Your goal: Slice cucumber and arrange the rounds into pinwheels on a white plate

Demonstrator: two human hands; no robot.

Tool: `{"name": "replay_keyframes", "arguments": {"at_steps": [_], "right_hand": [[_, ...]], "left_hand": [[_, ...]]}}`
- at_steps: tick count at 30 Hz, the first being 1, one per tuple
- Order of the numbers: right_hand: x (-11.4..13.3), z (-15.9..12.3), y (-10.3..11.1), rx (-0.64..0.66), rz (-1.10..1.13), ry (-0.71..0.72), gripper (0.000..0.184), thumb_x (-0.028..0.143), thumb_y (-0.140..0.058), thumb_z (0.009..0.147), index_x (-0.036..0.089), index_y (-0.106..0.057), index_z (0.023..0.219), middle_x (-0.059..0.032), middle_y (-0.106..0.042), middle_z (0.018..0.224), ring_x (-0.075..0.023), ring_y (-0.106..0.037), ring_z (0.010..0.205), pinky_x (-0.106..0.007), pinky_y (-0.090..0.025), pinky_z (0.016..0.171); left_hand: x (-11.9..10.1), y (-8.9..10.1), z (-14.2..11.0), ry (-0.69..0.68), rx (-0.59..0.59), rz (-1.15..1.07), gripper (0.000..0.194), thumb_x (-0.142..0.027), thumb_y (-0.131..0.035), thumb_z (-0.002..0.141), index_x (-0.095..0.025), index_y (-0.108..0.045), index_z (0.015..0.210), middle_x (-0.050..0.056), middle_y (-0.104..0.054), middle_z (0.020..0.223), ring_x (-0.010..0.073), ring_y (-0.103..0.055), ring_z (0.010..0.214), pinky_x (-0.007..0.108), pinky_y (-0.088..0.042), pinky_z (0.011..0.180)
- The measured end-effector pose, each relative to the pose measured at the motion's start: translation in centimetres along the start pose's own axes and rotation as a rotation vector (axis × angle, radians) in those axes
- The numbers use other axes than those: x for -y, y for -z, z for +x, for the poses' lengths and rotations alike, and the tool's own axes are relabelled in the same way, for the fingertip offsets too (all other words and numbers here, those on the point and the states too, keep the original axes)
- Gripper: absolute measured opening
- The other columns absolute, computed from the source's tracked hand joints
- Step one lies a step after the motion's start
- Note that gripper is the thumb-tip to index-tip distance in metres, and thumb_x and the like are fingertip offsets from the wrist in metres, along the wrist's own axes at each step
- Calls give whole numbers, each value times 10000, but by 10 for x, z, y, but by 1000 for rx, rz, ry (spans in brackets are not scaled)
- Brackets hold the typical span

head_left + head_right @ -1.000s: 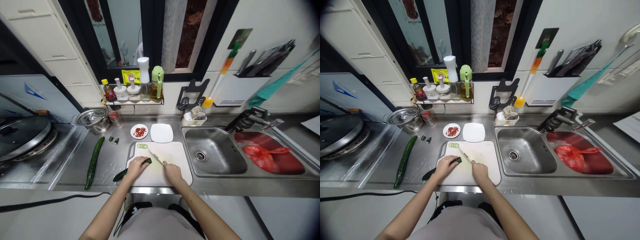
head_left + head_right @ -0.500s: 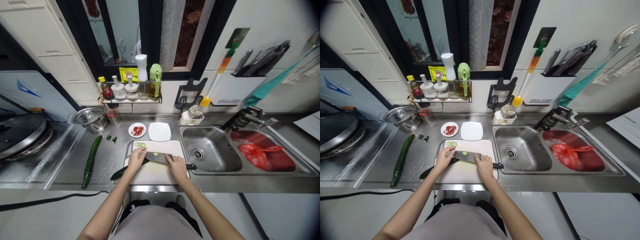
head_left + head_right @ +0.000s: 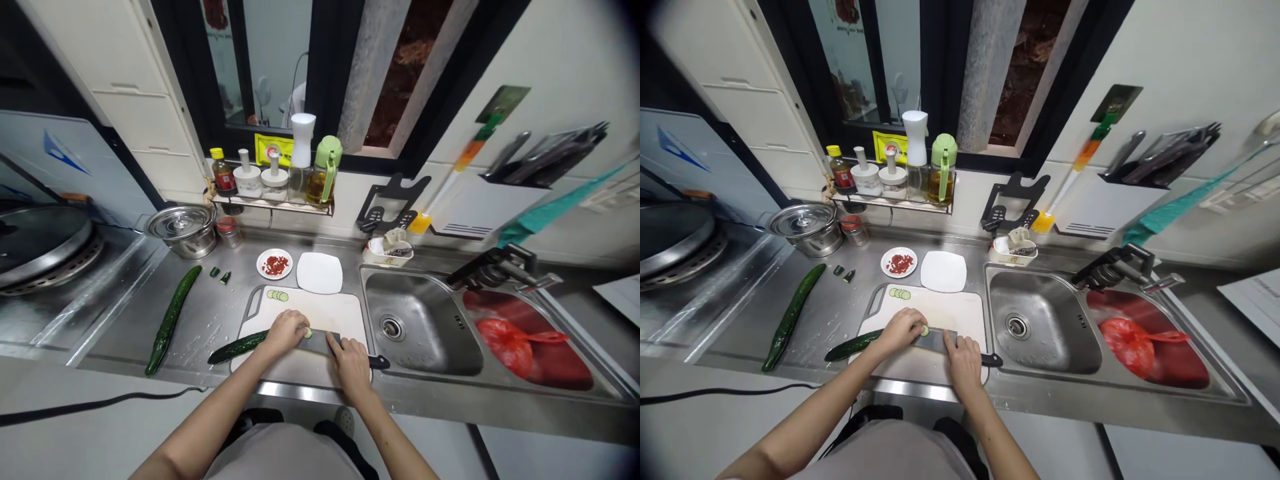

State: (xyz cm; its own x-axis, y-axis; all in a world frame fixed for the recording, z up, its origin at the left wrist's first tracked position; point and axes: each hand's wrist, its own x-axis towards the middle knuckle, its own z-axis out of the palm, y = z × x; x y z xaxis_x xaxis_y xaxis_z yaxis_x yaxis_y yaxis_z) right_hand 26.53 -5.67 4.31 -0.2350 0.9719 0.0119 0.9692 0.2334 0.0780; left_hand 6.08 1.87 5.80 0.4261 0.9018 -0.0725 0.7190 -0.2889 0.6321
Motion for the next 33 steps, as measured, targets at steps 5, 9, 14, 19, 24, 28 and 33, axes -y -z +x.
{"name": "replay_keyframes", "arguments": {"at_steps": [5, 9, 14, 19, 24, 28, 33], "right_hand": [[-5, 4, -2, 32, 24, -22, 456, 133, -494, 907, 285, -570, 1330, -68, -633, 872, -204, -530, 841, -329, -302, 750], [-10, 7, -3, 50, 54, -61, 457, 157, -503, 903, 281, -567, 1338, -73, -637, 875, -209, -535, 848, -326, -313, 756], [-14, 9, -6, 73, 84, -96, 409, 222, -491, 935, 269, -580, 1332, -77, -642, 869, -214, -546, 858, -327, -314, 765], [-13, 11, -7, 99, 98, -105, 401, 234, -491, 942, 276, -581, 1330, -70, -647, 863, -208, -550, 854, -322, -313, 763], [-11, 15, -4, 96, 100, -113, 391, 237, -481, 951, 273, -586, 1326, -71, -652, 869, -204, -556, 851, -317, -311, 758], [-10, 16, -2, 111, 104, -129, 385, 254, -481, 956, 285, -586, 1324, -63, -656, 872, -202, -558, 854, -312, -308, 758], [-10, 17, 0, 137, 123, -138, 404, 222, -489, 941, 285, -581, 1330, -59, -661, 887, -197, -561, 863, -310, -319, 771]], "left_hand": [[8, 8, 16, 190, -82, -97, 113, -229, -601, 815, -218, -702, 867, 20, -706, 855, 173, -620, 843, 268, -427, 752], [33, 15, 38, 429, -201, -128, 97, -208, -616, 801, -201, -696, 854, 16, -713, 822, 147, -616, 752, 242, -395, 667], [63, 14, 57, 506, -238, -68, 82, -208, -629, 795, -201, -696, 843, 23, -722, 845, 150, -614, 771, 240, -380, 667], [72, 9, 65, 465, -204, 1, 121, -192, -605, 808, -204, -691, 891, 33, -721, 870, 169, -616, 828, 253, -391, 713], [72, 5, 67, 399, -205, 118, 134, -215, -577, 839, -207, -694, 902, 61, -705, 911, 214, -591, 927, 286, -398, 768], [82, 5, 58, 274, -224, 150, 180, -258, -554, 883, -220, -714, 956, 68, -690, 979, 228, -561, 1002, 304, -406, 827], [100, 8, 45, 41, -152, 168, 266, -253, -522, 908, -256, -717, 1088, 59, -653, 1053, 198, -557, 1004, 286, -421, 858]]}}
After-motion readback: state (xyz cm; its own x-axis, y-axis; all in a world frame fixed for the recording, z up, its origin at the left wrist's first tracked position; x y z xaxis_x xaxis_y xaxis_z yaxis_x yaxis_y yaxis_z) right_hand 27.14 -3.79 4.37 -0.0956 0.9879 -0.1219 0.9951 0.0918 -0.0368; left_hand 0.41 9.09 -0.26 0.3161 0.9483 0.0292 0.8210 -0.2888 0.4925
